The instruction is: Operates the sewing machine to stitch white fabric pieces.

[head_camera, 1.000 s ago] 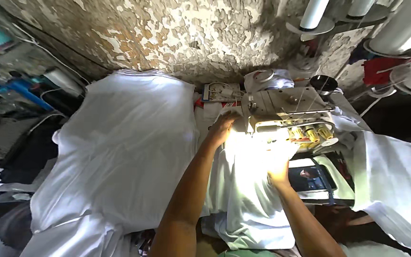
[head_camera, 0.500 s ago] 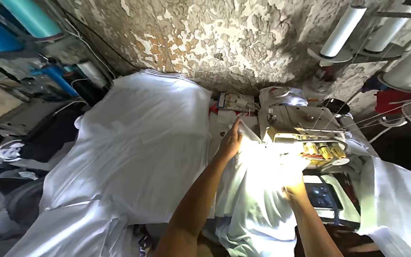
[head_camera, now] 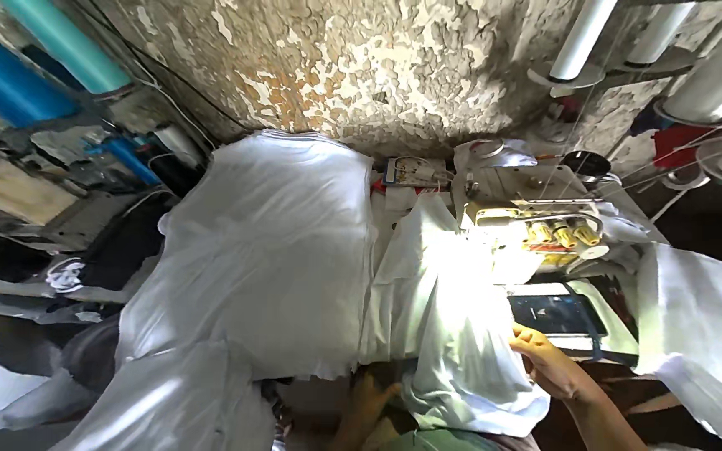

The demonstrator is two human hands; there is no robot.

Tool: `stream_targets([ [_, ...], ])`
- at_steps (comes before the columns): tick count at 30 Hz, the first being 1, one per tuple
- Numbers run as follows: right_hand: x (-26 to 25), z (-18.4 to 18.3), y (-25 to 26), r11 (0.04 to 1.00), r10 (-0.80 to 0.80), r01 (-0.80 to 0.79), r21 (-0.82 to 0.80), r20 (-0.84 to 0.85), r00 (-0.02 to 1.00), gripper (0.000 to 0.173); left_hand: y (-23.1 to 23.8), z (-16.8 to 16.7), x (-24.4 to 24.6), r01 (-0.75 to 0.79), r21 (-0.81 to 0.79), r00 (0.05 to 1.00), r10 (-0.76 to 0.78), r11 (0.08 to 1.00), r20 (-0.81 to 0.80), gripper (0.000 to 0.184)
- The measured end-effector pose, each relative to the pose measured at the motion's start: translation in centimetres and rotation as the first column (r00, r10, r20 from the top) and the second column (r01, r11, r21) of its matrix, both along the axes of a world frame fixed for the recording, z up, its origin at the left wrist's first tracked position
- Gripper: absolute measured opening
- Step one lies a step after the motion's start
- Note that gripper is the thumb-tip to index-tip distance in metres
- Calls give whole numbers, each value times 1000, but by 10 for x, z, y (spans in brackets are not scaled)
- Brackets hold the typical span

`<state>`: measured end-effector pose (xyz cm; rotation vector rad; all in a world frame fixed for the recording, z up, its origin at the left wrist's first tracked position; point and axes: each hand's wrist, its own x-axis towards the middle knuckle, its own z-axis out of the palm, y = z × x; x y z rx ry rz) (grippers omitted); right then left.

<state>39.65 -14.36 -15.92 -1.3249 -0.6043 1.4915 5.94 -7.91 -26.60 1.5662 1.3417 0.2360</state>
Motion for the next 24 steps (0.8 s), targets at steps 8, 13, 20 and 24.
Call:
stream_targets([
  [8,3,-16,-40,987,159,-159,-9,-1,987,20,18,18,77,258,-233,957,-282,938,-76,48],
  [13,12,-13,-55,993,-73,78,92,-50,996,20,-1,34,67,264,-146,961,-273,953,-41,40],
  [20,-7,61,-15,910,-92,267,318,-472,877,27,9,141,64,-174,47,965,161,984,207,41],
  [24,-39,109,22,812,62,322,486,-620,782,37,43,201,53,-236,101,882,169,967,440,24],
])
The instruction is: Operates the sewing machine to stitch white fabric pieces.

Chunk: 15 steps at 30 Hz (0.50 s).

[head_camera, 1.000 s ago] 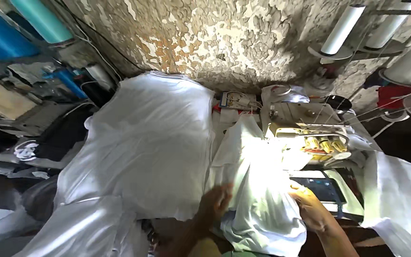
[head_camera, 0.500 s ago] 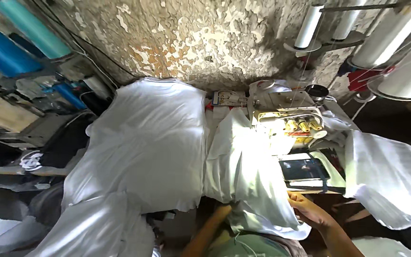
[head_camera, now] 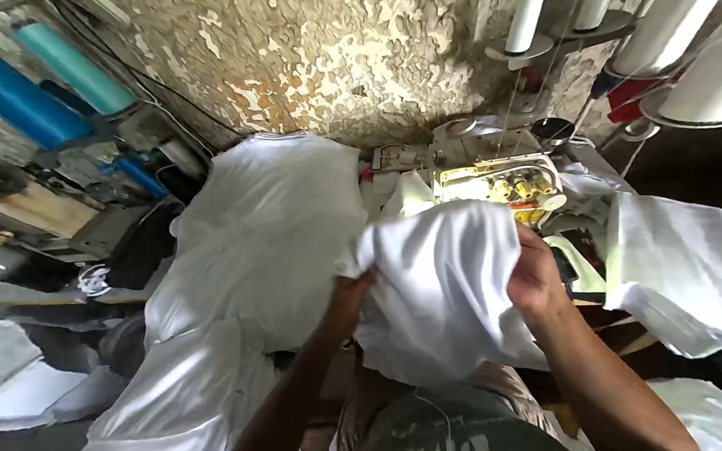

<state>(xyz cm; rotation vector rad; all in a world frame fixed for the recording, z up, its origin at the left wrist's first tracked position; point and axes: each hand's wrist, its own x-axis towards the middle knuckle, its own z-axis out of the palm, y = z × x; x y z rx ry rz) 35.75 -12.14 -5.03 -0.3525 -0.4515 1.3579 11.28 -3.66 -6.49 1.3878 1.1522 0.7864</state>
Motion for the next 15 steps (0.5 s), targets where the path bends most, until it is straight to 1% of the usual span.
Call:
stream_targets([
  [2,-14,11,15,999,19,-19,47,-7,1000,36,24,44,-15,51,102,996,-42,993,-79,17],
  [3,-21,12,18,999,31,-31,35,2,1000,36,40,68,-23,78,201,986,-45,976,-163,15],
  [4,-27,12,17,999,43,-43,2,10,999,38,61,93,-34,147,328,950,-42,933,-308,14],
  [5,-34,10,13,997,52,-51,-50,23,998,40,84,116,-48,266,446,872,-16,854,-490,15],
  [6,-41,5,7,991,52,-44,-130,61,997,41,106,139,-60,392,505,762,36,769,-646,19],
  [7,-49,-4,-1,972,42,-11,-235,129,991,37,125,156,-68,490,502,642,95,712,-761,23],
  [8,-58,-17,-9,943,54,23,-331,220,974,29,139,166,-72,554,460,511,152,694,-846,28],
  [9,-64,-34,-18,913,85,55,-404,320,944,22,147,168,-70,595,417,401,197,687,-895,31],
  [10,-69,-52,-27,892,124,82,-444,416,901,26,152,163,-65,631,405,338,235,662,-911,29],
  [11,-71,-73,-36,882,169,97,-460,503,848,29,158,149,-59,659,415,324,260,628,-909,25],
  [12,-69,-94,-43,882,220,90,-463,572,790,30,165,131,-51,657,424,340,256,623,-905,31],
  [13,-64,-115,-48,883,268,76,-464,630,729,32,170,112,-40,635,413,357,227,652,-906,47],
  [14,-57,-132,-53,883,303,70,-465,677,671,34,170,94,-26,617,376,372,165,692,-913,60],
  [15,-49,-144,-57,877,328,82,-474,715,618,31,165,77,-8,611,355,417,94,708,-904,65],
])
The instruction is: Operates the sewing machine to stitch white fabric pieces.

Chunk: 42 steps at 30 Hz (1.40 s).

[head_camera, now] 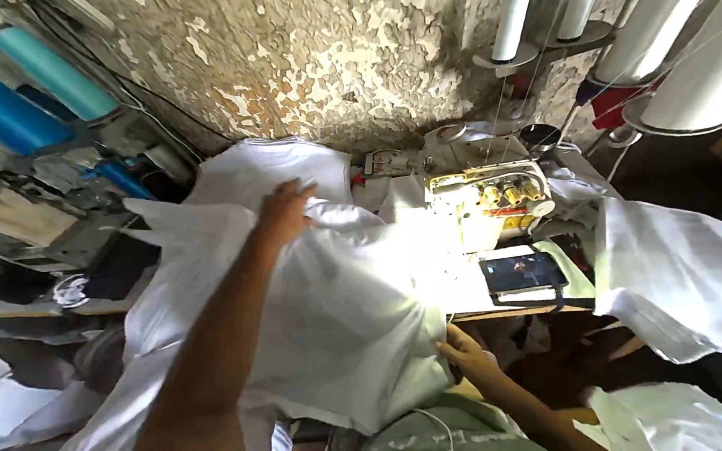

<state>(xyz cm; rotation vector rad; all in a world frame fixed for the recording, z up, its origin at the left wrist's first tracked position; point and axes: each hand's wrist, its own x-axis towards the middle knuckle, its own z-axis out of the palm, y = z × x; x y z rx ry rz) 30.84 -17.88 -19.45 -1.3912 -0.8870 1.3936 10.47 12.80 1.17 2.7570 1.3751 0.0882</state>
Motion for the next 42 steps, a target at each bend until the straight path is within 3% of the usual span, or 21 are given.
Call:
stream_targets([
  [2,16,-6,-6,998,-55,51,30,141,989,31,-16,-30,38,121,-69,983,-110,990,145,54],
  [6,69,27,7,910,-405,343,231,328,854,36,-40,-64,109,280,-207,924,-205,937,321,32],
  [10,148,60,40,691,-718,586,423,309,623,33,-28,-88,151,246,-280,928,-143,928,343,34],
  [13,207,58,74,572,-816,645,507,277,506,38,-23,-105,166,110,-327,921,27,939,388,36],
  [15,239,52,96,608,-793,619,497,329,513,38,-29,-115,173,-7,-306,912,132,952,388,39],
  [17,260,52,114,684,-727,586,434,346,593,36,-34,-122,177,-69,-253,914,163,965,371,39],
  [20,285,47,135,777,-608,560,288,109,787,29,-36,-126,178,-67,-181,937,124,981,327,37],
  [25,294,47,144,832,-530,526,175,-27,847,27,-38,-129,178,-28,-48,948,42,998,315,34],
  [28,294,48,147,810,-580,566,151,70,812,27,-39,-129,178,-1,-36,951,12,999,310,36],
  [32,291,55,151,831,-550,538,138,348,760,33,-40,-119,176,53,-144,955,-8,988,296,51],
  [36,304,48,153,909,-394,375,181,665,635,33,-40,-125,176,51,-108,945,-13,993,326,47],
  [42,319,58,164,959,-145,280,-36,787,600,29,-39,-123,176,53,-125,949,-11,991,315,42],
])
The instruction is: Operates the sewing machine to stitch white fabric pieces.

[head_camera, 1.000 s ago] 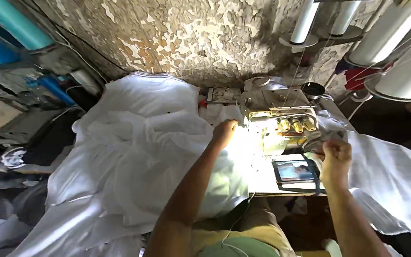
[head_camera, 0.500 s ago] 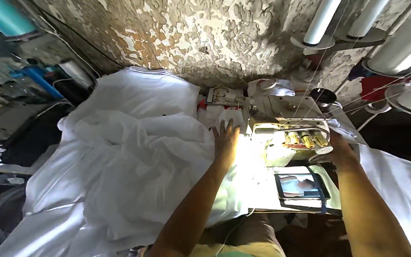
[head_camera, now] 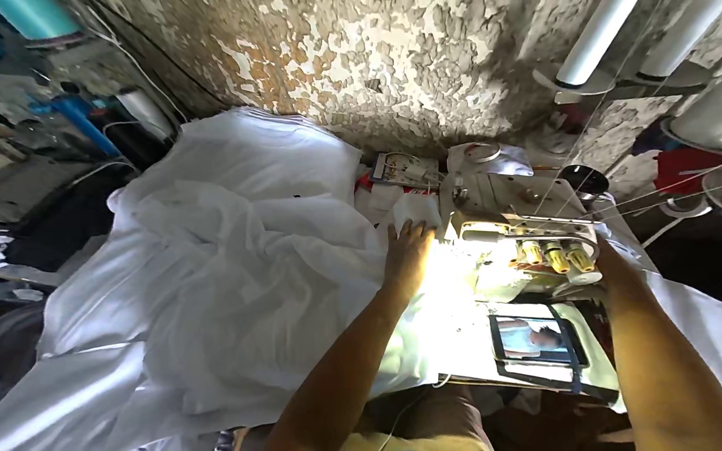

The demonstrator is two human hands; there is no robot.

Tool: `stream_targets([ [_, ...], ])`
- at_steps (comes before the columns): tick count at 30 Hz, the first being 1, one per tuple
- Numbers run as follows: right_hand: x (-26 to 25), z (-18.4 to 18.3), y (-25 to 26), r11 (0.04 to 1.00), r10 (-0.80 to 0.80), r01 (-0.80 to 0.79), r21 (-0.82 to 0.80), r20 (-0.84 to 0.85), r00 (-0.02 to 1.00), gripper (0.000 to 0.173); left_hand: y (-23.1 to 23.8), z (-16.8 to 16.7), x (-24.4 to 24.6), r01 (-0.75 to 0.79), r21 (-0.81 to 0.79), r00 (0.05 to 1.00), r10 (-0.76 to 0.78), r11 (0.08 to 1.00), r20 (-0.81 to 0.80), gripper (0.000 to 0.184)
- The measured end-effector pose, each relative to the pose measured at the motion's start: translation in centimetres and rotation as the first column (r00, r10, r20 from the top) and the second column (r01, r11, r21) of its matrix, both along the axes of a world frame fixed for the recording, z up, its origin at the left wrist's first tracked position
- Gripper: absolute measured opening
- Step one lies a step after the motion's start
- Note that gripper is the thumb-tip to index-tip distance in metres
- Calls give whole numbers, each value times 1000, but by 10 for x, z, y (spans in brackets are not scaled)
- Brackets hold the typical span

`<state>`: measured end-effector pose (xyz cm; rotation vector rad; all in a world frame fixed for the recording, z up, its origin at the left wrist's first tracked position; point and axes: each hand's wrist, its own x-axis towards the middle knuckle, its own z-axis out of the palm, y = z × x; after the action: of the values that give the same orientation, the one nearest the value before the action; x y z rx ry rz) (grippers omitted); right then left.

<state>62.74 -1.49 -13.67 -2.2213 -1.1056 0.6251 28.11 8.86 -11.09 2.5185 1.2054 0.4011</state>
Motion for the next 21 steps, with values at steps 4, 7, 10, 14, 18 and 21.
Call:
stream_targets([
  [4,-15,22,2,993,-61,55,-105,-48,997,30,1,-1,-1,1,-23,1000,-1,1000,2,42],
  [7,-16,25,2,992,-60,53,-118,-64,996,32,1,-1,1,-5,-15,1000,5,1000,-24,45],
  [10,-3,6,1,997,-40,39,-69,-7,999,31,-1,-1,2,-16,-13,999,16,1000,-35,47],
  [14,-9,30,-13,986,-117,137,-90,207,971,45,0,-7,0,4,30,1000,-5,1000,31,44],
  [18,-28,31,-55,948,-302,296,116,39,953,42,1,-13,-3,47,70,995,-53,996,85,43],
  [21,-52,16,-82,929,-293,323,182,-173,940,35,-2,-7,-4,52,52,997,-55,997,54,45],
])
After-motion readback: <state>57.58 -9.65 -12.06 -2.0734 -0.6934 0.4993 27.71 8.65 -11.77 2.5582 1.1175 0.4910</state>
